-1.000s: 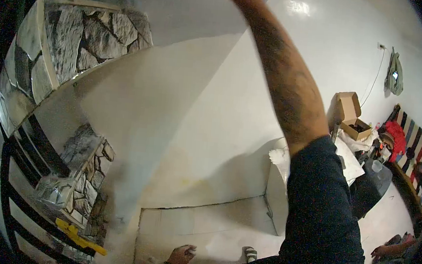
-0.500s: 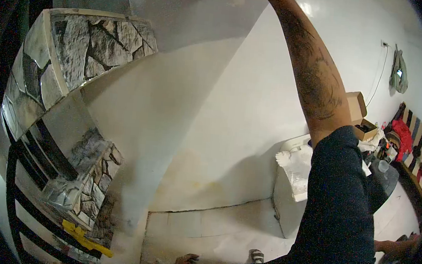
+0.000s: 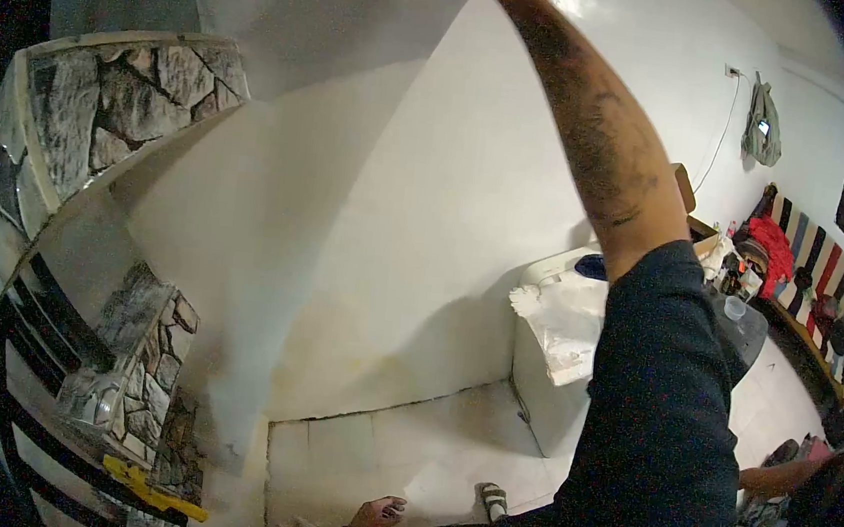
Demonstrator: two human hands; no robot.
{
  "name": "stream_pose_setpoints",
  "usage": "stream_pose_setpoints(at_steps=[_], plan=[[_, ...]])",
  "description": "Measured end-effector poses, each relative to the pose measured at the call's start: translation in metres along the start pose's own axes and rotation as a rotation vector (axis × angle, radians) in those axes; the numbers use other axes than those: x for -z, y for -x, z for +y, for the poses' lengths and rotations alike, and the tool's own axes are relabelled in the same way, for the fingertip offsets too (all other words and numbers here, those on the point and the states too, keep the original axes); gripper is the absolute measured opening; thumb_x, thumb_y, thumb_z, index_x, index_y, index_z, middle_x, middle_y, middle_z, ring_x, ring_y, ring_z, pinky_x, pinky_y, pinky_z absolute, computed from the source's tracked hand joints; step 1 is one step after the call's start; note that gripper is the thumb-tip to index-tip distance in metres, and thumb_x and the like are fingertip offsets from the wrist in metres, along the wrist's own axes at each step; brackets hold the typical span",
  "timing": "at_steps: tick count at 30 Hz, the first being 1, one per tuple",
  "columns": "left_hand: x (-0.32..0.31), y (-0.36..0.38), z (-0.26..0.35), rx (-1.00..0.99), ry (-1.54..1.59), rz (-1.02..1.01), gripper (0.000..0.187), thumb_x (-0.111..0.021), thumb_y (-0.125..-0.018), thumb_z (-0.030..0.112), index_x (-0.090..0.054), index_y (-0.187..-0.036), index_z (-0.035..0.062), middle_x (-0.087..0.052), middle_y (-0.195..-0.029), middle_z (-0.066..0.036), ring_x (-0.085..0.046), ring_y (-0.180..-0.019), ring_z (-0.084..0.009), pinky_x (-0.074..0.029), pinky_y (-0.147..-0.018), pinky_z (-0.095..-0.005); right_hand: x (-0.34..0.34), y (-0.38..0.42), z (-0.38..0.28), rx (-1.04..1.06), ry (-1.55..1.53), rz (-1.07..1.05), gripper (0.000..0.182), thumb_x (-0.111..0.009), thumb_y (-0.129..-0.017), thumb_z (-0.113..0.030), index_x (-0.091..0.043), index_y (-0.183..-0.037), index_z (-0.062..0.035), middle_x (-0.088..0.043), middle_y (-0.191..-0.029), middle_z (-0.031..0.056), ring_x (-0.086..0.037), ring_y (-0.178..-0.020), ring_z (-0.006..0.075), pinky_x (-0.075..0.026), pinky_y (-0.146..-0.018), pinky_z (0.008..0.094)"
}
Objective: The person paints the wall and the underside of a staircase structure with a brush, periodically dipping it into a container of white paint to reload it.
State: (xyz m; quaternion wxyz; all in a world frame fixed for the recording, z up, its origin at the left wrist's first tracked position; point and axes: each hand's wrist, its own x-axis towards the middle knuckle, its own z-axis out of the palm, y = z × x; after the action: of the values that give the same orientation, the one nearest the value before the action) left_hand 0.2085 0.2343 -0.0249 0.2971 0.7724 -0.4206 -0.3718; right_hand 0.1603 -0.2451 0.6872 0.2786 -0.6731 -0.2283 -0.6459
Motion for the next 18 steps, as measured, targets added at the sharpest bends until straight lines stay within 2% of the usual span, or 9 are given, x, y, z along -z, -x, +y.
stream_pose_setpoints(at_steps=[3, 5, 10, 14, 16, 17, 18], plan=[[-0.011, -0.003, -0.011, -0.067, -0.029, 0.006, 0.043, -0.066, -0.084, 0.018, -0.059, -0.126, 0.0074, -0.069, -0.111, -0.01, -0.069, -0.093, -0.0202, -0.055, -0.086, -0.0348, 0.035, 0.005, -0.008, -0.036, 0.058, -0.014, 0.014, -0.07, -0.088, -0.009, -0.065, -0.084, 0.0025, -0.064, -0.067, 0.0086, -0.064, -0.055, 0.0155, -0.056, -0.047, 0.0287], [-0.01, -0.008, -0.011, -0.024, 0.013, -0.034, 0.045, -0.067, -0.084, 0.018, -0.058, -0.127, 0.0065, -0.069, -0.113, -0.011, -0.069, -0.094, -0.02, -0.055, -0.086, -0.0347, 0.047, 0.006, -0.025, -0.036, 0.178, -0.032, 0.013, -0.07, -0.088, -0.009, -0.065, -0.083, 0.0017, -0.064, -0.067, 0.0074, -0.063, -0.054, 0.0148, -0.055, -0.047, 0.0278], [0.009, -0.005, 0.025, -0.015, -0.05, -0.049, 0.047, -0.068, -0.084, 0.018, -0.057, -0.127, 0.0043, -0.068, -0.113, -0.011, -0.068, -0.095, -0.02, -0.055, -0.085, -0.0348, 0.062, -0.011, -0.065, -0.026, 0.536, -0.061, 0.012, -0.073, -0.084, -0.005, -0.065, -0.08, 0.0008, -0.063, -0.066, 0.0057, -0.059, -0.053, 0.0113, -0.05, -0.044, 0.0248], [0.004, -0.008, 0.012, -0.054, -0.072, -0.029, 0.047, -0.07, -0.084, 0.018, -0.057, -0.127, 0.0037, -0.068, -0.113, -0.012, -0.068, -0.094, -0.0204, -0.055, -0.085, -0.0344, 0.036, -0.018, -0.071, 0.322, 0.85, -0.036, 0.005, -0.069, -0.077, -0.003, -0.065, -0.081, -0.0022, -0.064, -0.066, 0.0069, -0.06, -0.051, 0.0162, -0.051, -0.045, 0.0296], [0.001, -0.006, 0.01, -0.07, -0.077, -0.009, 0.045, -0.07, -0.083, 0.019, -0.059, -0.125, 0.0054, -0.068, -0.112, -0.011, -0.069, -0.093, -0.0204, -0.055, -0.085, -0.0338, 0.006, -0.011, -0.051, 0.442, 1.042, -0.077, 0.014, -0.067, -0.073, -0.006, -0.068, -0.087, -0.0023, -0.069, -0.075, 0.0106, -0.065, -0.067, 0.0254, -0.056, -0.069, 0.0387], [0.0, -0.008, 0.018, -0.081, -0.075, 0.011, 0.044, -0.07, -0.083, 0.02, -0.06, -0.123, 0.0073, -0.069, -0.11, -0.01, -0.069, -0.091, -0.0202, -0.054, -0.084, -0.0333, -0.018, -0.005, -0.041, 0.512, 1.228, -0.074, 0.013, -0.066, -0.076, -0.008, -0.069, -0.088, -0.0036, -0.07, -0.079, 0.0125, -0.067, -0.075, 0.0288, -0.054, -0.077, 0.042], [-0.001, -0.011, 0.026, -0.095, -0.074, 0.029, 0.043, -0.069, -0.082, 0.021, -0.061, -0.122, 0.0092, -0.069, -0.108, -0.009, -0.07, -0.09, -0.02, -0.054, -0.084, -0.0327, -0.045, -0.004, -0.036, 0.26, 1.328, -0.196, 0.012, -0.066, -0.077, -0.011, -0.069, -0.085, -0.0026, -0.07, -0.08, 0.0154, -0.067, -0.075, 0.0304, -0.054, -0.073, 0.0428]])
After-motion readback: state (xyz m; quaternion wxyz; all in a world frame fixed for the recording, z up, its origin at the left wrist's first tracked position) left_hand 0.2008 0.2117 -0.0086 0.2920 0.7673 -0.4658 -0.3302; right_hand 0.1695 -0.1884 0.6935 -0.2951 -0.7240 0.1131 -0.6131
